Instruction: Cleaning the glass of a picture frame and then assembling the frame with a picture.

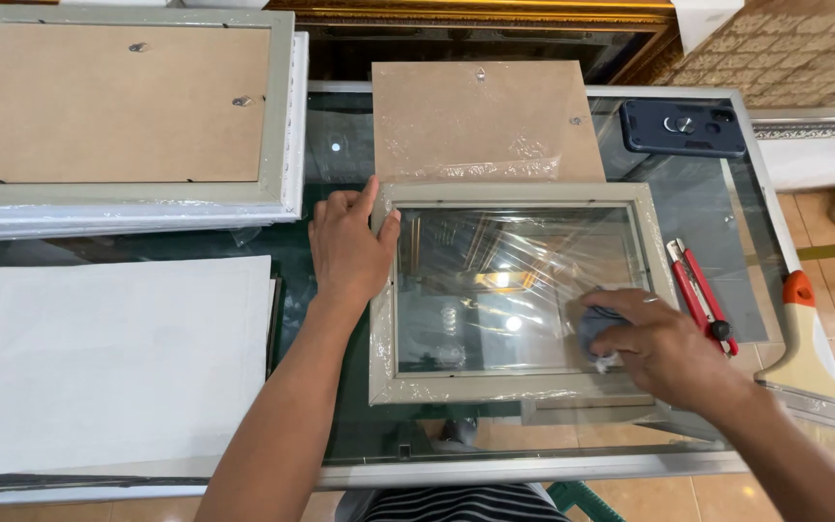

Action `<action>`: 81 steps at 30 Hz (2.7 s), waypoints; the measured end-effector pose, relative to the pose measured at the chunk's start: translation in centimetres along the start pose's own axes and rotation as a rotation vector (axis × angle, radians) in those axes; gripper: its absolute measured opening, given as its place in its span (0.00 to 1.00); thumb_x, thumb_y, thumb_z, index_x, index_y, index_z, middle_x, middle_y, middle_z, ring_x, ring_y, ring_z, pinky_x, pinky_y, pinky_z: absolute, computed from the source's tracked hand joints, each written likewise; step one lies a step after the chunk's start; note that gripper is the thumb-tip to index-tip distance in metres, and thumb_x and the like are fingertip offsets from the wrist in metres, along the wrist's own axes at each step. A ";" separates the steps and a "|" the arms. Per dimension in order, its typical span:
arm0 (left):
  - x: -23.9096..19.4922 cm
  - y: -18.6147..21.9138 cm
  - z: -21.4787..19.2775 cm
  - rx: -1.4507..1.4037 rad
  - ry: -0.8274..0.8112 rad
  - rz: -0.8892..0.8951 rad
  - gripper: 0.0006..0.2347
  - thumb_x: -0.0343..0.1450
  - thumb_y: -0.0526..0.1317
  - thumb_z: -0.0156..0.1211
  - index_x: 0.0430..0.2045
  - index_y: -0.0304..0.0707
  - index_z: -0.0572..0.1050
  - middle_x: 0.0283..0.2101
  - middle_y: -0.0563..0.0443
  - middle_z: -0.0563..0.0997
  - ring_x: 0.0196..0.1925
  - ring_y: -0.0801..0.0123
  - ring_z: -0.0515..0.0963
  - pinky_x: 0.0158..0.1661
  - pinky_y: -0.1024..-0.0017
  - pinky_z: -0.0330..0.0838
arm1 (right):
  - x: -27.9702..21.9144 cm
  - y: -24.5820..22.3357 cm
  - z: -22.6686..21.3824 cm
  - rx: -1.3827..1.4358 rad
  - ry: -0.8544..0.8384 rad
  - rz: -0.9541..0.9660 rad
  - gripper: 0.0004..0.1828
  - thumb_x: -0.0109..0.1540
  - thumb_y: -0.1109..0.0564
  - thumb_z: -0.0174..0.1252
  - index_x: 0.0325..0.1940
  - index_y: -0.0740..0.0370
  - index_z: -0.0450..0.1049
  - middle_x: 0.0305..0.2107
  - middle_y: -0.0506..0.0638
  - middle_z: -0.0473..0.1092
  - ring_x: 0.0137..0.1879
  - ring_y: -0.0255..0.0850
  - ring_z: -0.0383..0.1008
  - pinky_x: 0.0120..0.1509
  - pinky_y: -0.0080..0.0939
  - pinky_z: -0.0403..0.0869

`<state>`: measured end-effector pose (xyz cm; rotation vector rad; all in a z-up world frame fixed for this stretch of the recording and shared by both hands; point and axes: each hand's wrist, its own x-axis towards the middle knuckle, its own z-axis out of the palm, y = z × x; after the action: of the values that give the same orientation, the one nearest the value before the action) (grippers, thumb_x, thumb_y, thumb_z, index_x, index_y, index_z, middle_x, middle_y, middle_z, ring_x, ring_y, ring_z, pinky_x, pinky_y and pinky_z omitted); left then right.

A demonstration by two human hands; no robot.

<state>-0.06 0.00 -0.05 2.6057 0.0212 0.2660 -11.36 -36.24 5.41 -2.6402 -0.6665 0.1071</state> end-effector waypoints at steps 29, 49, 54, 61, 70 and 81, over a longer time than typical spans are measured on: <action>0.2 -0.9 0.2 -0.065 -0.062 -0.052 0.24 0.74 0.57 0.50 0.65 0.54 0.70 0.54 0.49 0.76 0.59 0.56 0.72 0.55 0.55 0.64 | 5.7 -8.2 7.7 -0.367 0.200 0.030 0.22 0.56 0.56 0.54 0.52 0.47 0.82 0.43 0.54 0.70 0.40 0.56 0.76 0.39 0.53 0.74; 0.0 -1.0 0.9 -0.093 0.022 -0.008 0.22 0.74 0.52 0.54 0.64 0.52 0.72 0.51 0.48 0.77 0.57 0.54 0.73 0.53 0.55 0.66 | 14.6 -10.7 8.5 -0.320 0.353 0.022 0.14 0.62 0.59 0.53 0.46 0.53 0.82 0.35 0.50 0.70 0.29 0.52 0.80 0.29 0.44 0.77; 0.1 -1.0 0.8 -0.100 0.019 -0.027 0.21 0.74 0.52 0.55 0.62 0.52 0.74 0.51 0.50 0.77 0.57 0.56 0.72 0.53 0.56 0.65 | 10.2 -1.0 4.0 -0.551 0.253 0.469 0.17 0.60 0.53 0.60 0.54 0.46 0.81 0.46 0.51 0.74 0.39 0.54 0.83 0.42 0.51 0.80; 0.0 -1.0 1.2 -0.090 0.043 -0.007 0.21 0.75 0.52 0.54 0.64 0.53 0.73 0.49 0.52 0.76 0.56 0.56 0.72 0.53 0.55 0.65 | 9.0 3.6 4.7 -0.588 0.233 0.720 0.17 0.60 0.47 0.55 0.52 0.41 0.81 0.46 0.47 0.72 0.38 0.57 0.83 0.43 0.51 0.81; 0.1 -1.3 1.4 -0.076 0.055 -0.025 0.21 0.74 0.52 0.56 0.63 0.55 0.73 0.50 0.52 0.77 0.57 0.56 0.72 0.54 0.56 0.66 | 16.2 -10.7 11.1 -0.409 0.292 0.097 0.20 0.59 0.53 0.53 0.54 0.56 0.78 0.41 0.53 0.68 0.33 0.57 0.81 0.34 0.53 0.79; 0.0 -0.8 0.7 -0.086 0.034 -0.035 0.21 0.74 0.52 0.55 0.63 0.54 0.74 0.49 0.53 0.77 0.56 0.59 0.73 0.53 0.57 0.65 | 7.6 4.9 3.5 -0.548 0.236 0.713 0.17 0.65 0.47 0.53 0.54 0.40 0.82 0.45 0.50 0.73 0.42 0.57 0.82 0.46 0.52 0.80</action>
<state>0.06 0.32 -1.02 2.5128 0.0656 0.2919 -3.14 -35.26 0.40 -3.2128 0.4067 -0.2129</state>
